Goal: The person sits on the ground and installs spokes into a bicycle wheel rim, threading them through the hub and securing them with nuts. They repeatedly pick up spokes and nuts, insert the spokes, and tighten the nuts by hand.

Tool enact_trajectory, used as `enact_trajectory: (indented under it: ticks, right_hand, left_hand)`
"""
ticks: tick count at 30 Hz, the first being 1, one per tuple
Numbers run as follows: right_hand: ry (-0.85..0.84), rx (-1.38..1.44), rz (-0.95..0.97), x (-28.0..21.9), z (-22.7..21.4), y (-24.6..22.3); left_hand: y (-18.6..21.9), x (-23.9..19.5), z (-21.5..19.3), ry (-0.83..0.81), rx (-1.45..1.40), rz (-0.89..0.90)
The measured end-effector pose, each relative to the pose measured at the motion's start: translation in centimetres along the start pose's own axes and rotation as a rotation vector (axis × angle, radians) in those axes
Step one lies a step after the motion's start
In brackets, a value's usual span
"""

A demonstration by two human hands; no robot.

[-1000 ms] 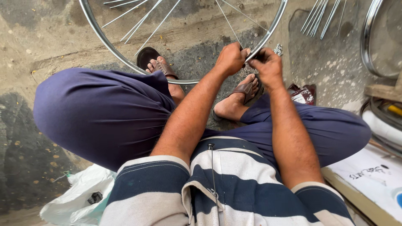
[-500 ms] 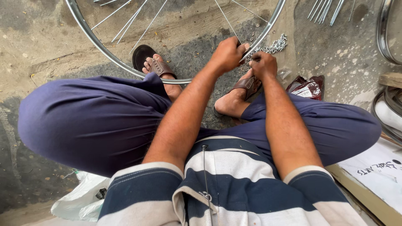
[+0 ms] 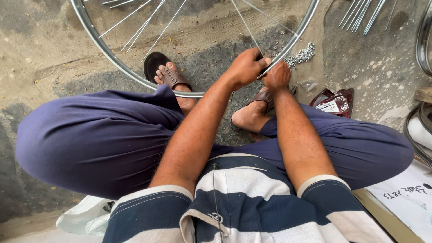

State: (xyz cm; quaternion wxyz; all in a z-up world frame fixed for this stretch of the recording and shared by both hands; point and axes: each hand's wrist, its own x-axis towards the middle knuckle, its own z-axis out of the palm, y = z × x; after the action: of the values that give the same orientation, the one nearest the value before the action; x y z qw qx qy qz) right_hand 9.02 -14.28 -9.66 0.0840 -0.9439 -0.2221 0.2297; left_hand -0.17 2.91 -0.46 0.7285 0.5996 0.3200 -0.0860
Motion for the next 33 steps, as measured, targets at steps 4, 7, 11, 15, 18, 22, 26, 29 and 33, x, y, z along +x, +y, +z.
enact_trajectory:
  ticks: [4,7,11,15,18,22,26,29,33]
  right_hand:
    - [0.118,0.156,-0.069,0.5,0.4,1.2]
    - [0.177,0.233,-0.089,1.4,-0.6,3.9]
    - [0.078,0.227,0.144,4.4,-3.7,7.9]
    - [0.023,0.127,0.226,5.3,-6.5,9.9]
    - [0.005,-0.037,0.087,5.4,-6.4,9.1]
    - [-0.011,-0.14,0.061,5.1,-5.0,7.3]
    - [0.067,-0.362,-0.055,5.4,-3.6,7.1]
    - [0.087,-0.412,-0.025,6.1,-2.4,7.0]
    - [0.066,-0.384,-0.011,6.4,-2.4,6.5]
  left_hand:
    - [0.7,0.1,-0.1,0.148,0.259,0.063]
    - [0.8,-0.2,-0.1,-0.011,-0.049,-0.022]
    - [0.9,-0.6,-0.1,0.067,0.24,-0.03]
    - [1.1,-0.7,-0.2,0.036,0.025,0.001]
    - [1.1,-0.7,-0.3,-0.01,-0.033,0.005]
    - [1.0,-0.4,-0.2,0.085,0.238,-0.027]
    - [0.3,-0.2,0.1,-0.03,0.047,-0.059]
    - [0.1,0.0,0.2,0.215,0.471,0.161]
    - [0.2,0.0,-0.2,0.032,0.146,0.064]
